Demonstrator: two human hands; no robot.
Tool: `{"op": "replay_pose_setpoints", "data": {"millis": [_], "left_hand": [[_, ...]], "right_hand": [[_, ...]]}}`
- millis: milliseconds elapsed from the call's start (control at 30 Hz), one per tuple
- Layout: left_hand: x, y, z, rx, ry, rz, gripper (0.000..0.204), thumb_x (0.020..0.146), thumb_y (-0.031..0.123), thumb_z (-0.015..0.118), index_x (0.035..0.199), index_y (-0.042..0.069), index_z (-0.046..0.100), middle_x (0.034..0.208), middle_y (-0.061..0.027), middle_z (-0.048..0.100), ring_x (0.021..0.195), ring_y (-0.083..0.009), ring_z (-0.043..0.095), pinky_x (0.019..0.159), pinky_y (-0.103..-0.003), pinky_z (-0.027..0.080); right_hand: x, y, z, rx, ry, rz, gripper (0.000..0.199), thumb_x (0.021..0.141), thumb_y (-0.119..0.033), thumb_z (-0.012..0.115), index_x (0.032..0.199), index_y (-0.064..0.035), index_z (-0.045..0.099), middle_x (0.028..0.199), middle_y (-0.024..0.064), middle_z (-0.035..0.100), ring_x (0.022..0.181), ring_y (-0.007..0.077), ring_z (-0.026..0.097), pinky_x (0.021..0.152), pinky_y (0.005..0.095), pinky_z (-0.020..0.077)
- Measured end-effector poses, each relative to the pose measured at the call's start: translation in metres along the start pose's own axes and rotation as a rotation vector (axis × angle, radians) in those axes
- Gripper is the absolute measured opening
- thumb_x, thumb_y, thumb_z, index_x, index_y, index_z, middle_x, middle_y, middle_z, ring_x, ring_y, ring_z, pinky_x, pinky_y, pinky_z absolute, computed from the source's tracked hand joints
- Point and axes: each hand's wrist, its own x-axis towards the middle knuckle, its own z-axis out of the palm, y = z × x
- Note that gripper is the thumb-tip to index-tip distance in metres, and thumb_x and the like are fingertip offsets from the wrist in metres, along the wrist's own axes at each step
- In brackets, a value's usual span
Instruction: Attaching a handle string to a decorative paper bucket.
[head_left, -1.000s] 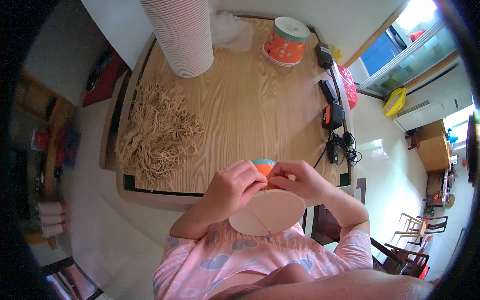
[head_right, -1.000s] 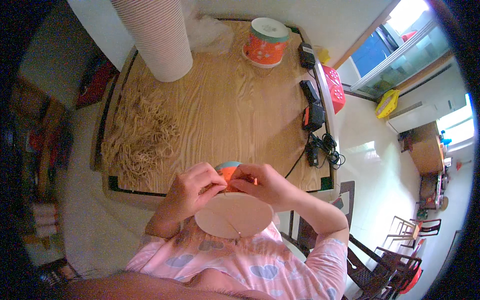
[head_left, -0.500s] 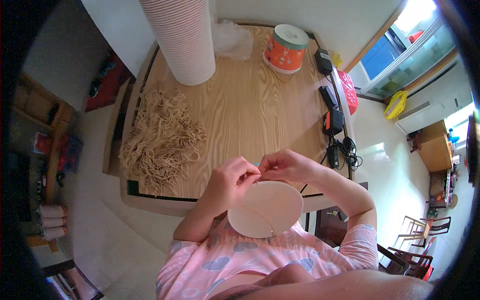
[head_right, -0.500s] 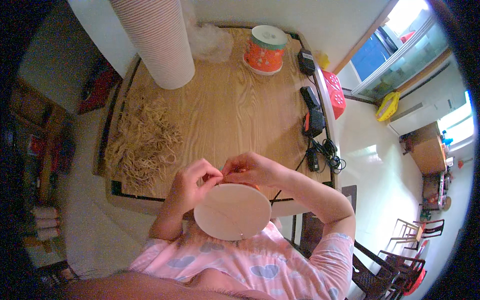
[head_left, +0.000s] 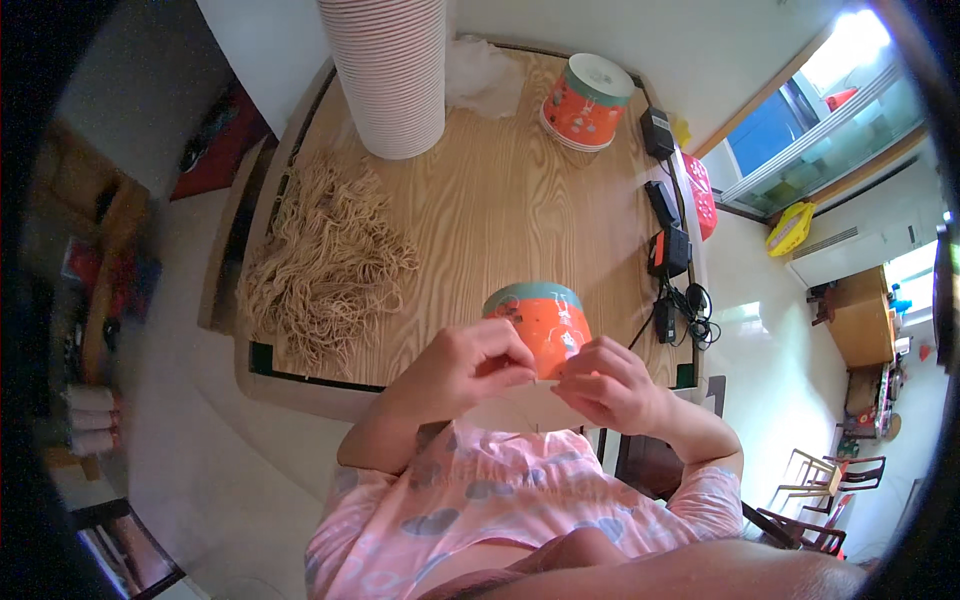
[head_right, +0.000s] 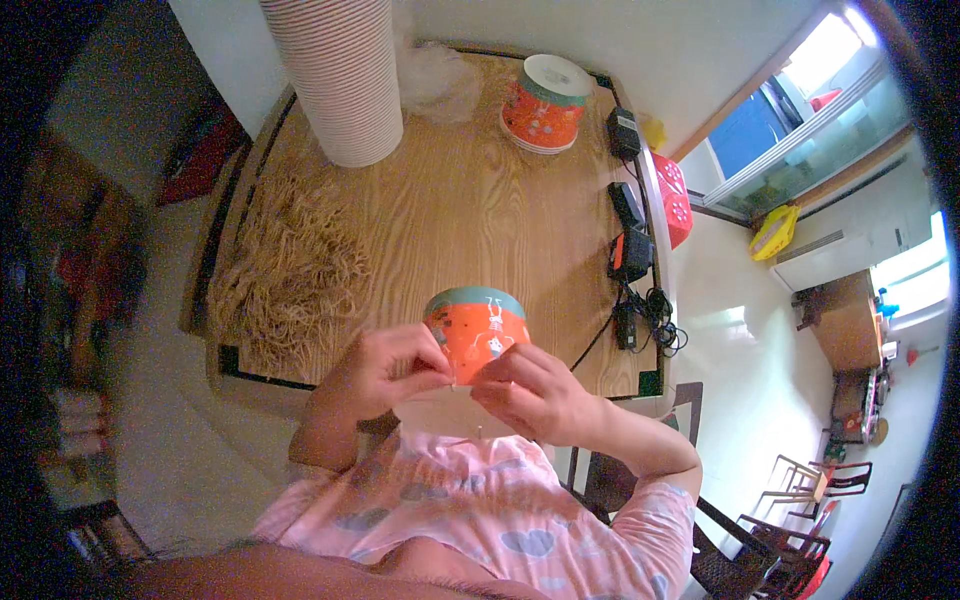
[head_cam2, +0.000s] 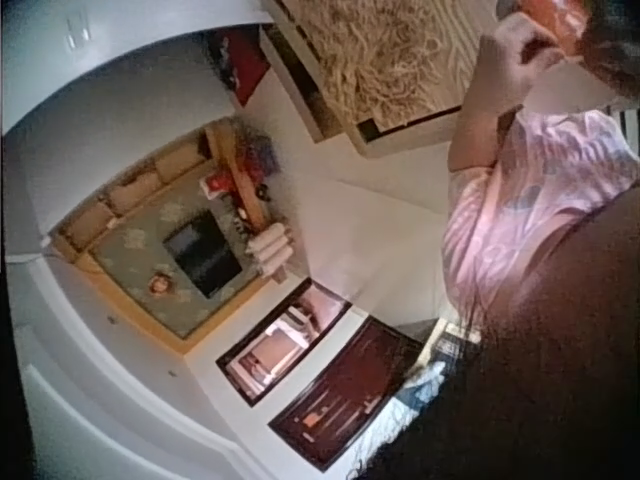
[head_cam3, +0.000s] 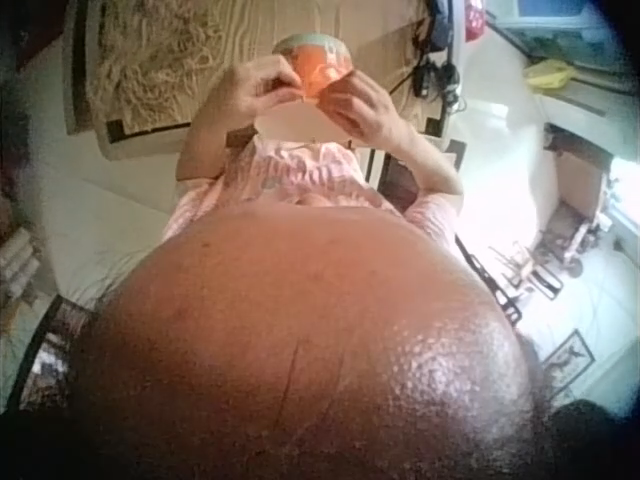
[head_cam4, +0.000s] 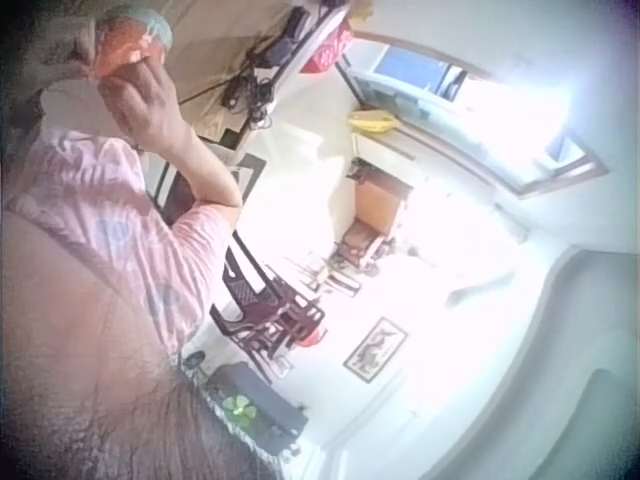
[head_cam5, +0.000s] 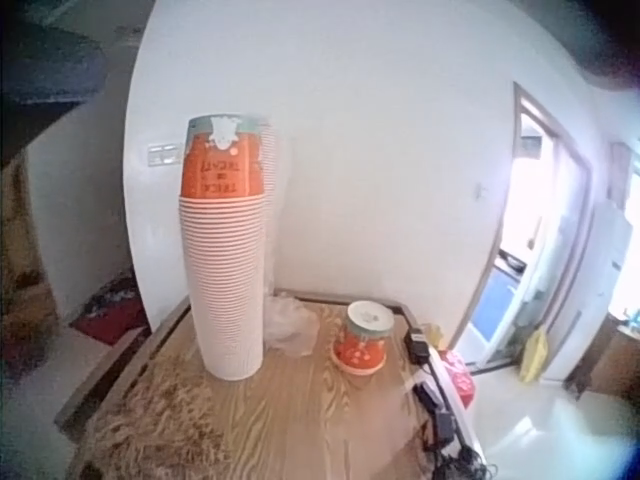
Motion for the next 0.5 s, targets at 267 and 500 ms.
{"op": "replay_pose_setpoints", "data": {"millis": [267,500], "left_hand": [[-0.006,-0.009,0.017,0.132,0.019,0.015,0.01,0.073,0.007,0.069,0.079,0.002,0.062,0.079,-0.0097,0.06,0.076,-0.026,0.06,0.068,-0.034,0.048],[-0.001,-0.006,0.025,0.216,0.063,0.029,0.011,0.072,0.005,0.068,0.08,0.003,0.061,0.08,-0.0096,0.06,0.076,-0.0281,0.059,0.069,-0.037,0.049]], "right_hand": [[-0.015,-0.008,0.006,-0.152,-0.104,0.053,0.032,0.067,-0.001,0.07,0.096,-0.0054,0.058,0.089,0.0061,0.056,0.074,0.0223,0.056,0.061,0.033,0.0453],[-0.023,-0.005,0.006,-0.166,-0.066,0.045,0.032,0.066,-0.008,0.067,0.097,-0.0044,0.061,0.086,0.0067,0.053,0.073,0.0231,0.053,0.064,0.0352,0.0456]]}}
